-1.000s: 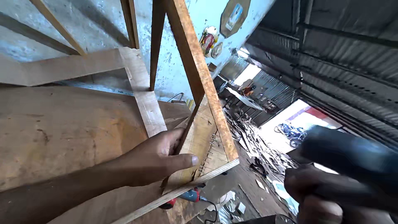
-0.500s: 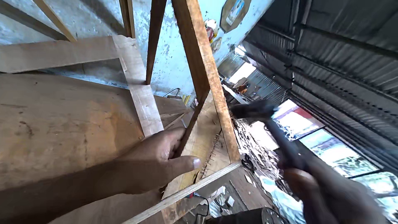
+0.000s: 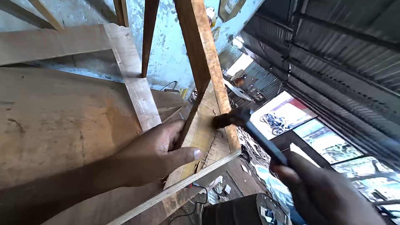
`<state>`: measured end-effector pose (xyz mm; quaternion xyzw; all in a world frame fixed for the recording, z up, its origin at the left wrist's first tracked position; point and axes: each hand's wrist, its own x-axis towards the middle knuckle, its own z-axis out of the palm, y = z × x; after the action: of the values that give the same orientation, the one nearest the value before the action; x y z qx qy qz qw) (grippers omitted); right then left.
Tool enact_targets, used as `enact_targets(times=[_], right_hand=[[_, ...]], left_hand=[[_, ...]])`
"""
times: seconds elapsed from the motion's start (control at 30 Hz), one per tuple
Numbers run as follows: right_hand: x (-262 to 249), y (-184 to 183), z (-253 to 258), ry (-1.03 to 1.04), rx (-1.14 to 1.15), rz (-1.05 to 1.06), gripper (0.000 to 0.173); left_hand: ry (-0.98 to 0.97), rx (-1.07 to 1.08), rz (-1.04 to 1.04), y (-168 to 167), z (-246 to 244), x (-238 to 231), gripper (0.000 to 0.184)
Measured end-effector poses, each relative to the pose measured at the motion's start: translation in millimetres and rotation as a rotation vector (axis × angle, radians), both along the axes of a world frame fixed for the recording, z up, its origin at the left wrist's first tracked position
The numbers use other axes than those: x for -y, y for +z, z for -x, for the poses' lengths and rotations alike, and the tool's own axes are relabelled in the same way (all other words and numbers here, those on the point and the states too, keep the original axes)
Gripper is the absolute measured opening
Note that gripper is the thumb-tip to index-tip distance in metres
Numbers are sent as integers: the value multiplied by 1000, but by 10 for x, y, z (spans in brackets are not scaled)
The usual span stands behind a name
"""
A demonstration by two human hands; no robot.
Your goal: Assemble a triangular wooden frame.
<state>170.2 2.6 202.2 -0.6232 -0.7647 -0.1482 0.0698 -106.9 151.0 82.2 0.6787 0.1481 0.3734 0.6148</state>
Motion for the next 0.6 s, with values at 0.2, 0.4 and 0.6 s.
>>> enact_targets(times=[0.2, 0.4, 0.6], right_hand=[[77, 24, 44, 138, -205, -179, 44], [199, 165, 203, 7, -30, -121, 52], [50, -116, 171, -61, 93, -176, 44]], left_hand=[[12, -3, 4, -9, 6, -6, 36], [11, 6, 6, 1, 8, 4, 34], [-10, 24, 30, 14, 20, 45, 32]])
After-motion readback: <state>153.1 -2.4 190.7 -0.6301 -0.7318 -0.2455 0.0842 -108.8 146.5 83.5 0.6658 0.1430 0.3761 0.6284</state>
